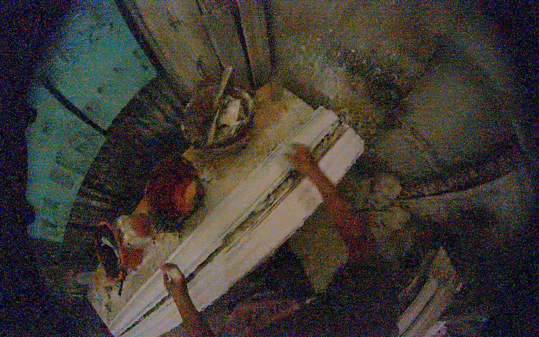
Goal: The person scoops a white paste from a bucket and applies it by hand to the edges of long white boards on a workbench. They smooth the paste along the seams and edges, then return to the bucket to gather more paste.
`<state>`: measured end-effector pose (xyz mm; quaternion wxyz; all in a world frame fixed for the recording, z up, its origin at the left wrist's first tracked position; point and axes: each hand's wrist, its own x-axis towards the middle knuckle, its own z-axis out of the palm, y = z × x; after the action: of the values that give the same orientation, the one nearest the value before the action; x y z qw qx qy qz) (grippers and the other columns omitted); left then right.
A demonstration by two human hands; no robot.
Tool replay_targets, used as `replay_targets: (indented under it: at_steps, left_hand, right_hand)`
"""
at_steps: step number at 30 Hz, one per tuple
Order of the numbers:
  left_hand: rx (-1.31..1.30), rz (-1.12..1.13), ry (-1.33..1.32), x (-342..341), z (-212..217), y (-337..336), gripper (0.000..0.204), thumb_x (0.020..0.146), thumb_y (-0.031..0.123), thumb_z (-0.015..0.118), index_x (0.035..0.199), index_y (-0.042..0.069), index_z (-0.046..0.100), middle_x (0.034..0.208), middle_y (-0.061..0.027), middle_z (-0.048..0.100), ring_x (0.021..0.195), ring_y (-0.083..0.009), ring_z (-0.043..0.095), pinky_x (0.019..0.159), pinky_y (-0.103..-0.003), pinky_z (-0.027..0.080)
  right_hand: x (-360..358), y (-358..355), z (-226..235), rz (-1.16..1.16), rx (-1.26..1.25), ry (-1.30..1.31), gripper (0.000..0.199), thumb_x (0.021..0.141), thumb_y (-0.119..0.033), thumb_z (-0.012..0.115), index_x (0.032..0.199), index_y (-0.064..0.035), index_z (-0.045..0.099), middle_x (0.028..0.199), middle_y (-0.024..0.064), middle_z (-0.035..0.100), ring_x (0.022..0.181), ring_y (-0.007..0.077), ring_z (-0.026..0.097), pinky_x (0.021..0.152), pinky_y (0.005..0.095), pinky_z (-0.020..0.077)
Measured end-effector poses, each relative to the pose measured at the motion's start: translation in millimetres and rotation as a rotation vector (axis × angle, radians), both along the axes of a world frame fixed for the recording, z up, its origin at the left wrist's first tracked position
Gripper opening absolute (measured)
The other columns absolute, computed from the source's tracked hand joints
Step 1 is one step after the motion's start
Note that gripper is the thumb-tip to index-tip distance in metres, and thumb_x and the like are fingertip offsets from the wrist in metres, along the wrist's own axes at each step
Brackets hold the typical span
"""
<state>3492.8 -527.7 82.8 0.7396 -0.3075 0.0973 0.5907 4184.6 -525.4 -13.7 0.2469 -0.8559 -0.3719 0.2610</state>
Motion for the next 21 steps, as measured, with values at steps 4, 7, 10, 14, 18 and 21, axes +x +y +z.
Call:
replay_targets:
  at_steps: [4, 7, 10, 14, 18, 21]
  left_hand:
    - [-0.225, 0.105, -0.004, -13, -15, -29, 0.010, 0.094, 0.008, 0.056, 0.090, 0.001, 0.062, 0.088, -0.0096, 0.061, 0.082, -0.0202, 0.060, 0.076, -0.032, 0.052]
    - [0.010, 0.077, 0.518, -17, -18, -57, 0.008, 0.092, 0.004, 0.055, 0.090, 0.001, 0.062, 0.088, -0.0089, 0.060, 0.080, -0.0195, 0.058, 0.072, -0.028, 0.052]
    - [-0.154, 0.188, 0.529, -18, -14, -68, 0.011, 0.086, -0.004, 0.057, 0.096, 0.000, 0.061, 0.086, -0.0094, 0.058, 0.080, -0.0200, 0.056, 0.071, -0.030, 0.051]
    - [-0.181, 0.242, 0.478, -15, -6, -65, 0.015, 0.085, -0.007, 0.058, 0.097, 0.001, 0.061, 0.087, -0.0109, 0.059, 0.083, -0.0214, 0.058, 0.073, -0.034, 0.053]
    - [-0.162, 0.199, 0.289, -8, 0, -59, 0.013, 0.086, -0.005, 0.058, 0.097, 0.002, 0.062, 0.088, -0.0108, 0.060, 0.084, -0.0220, 0.059, 0.076, -0.035, 0.053]
    - [-0.125, 0.142, 0.413, 2, 5, -55, 0.009, 0.089, -0.001, 0.058, 0.096, 0.002, 0.061, 0.088, -0.0099, 0.060, 0.084, -0.0218, 0.059, 0.077, -0.035, 0.054]
  right_hand:
    - [182, 28, -27, -0.145, 0.100, -0.341, 0.064, 0.086, -0.053, 0.070, 0.123, -0.0014, 0.065, 0.124, 0.0268, 0.063, 0.112, 0.0413, 0.061, 0.099, 0.0488, 0.0484]
    - [275, 54, -45, -0.007, -0.126, -0.713, 0.054, 0.090, -0.051, 0.064, 0.107, -0.0008, 0.071, 0.111, 0.0254, 0.066, 0.102, 0.0397, 0.063, 0.091, 0.0493, 0.0514]
    - [323, 74, -72, 0.049, -0.194, -1.009, 0.051, 0.094, -0.049, 0.060, 0.098, -0.0008, 0.073, 0.100, 0.0231, 0.068, 0.092, 0.0369, 0.065, 0.082, 0.0492, 0.0541]
    - [337, 83, -107, 0.208, -0.199, -1.035, 0.055, 0.092, -0.051, 0.061, 0.094, 0.0032, 0.072, 0.100, 0.0240, 0.068, 0.090, 0.0370, 0.067, 0.081, 0.0493, 0.0549]
    - [301, 81, -103, 0.222, 0.039, -1.225, 0.054, 0.089, -0.048, 0.068, 0.092, 0.0052, 0.069, 0.102, 0.0241, 0.067, 0.093, 0.0405, 0.067, 0.084, 0.0487, 0.0550]
    - [249, 82, -66, 0.113, -0.003, -0.669, 0.052, 0.086, -0.045, 0.073, 0.094, 0.0054, 0.068, 0.104, 0.0236, 0.067, 0.095, 0.0420, 0.066, 0.085, 0.0485, 0.0547]
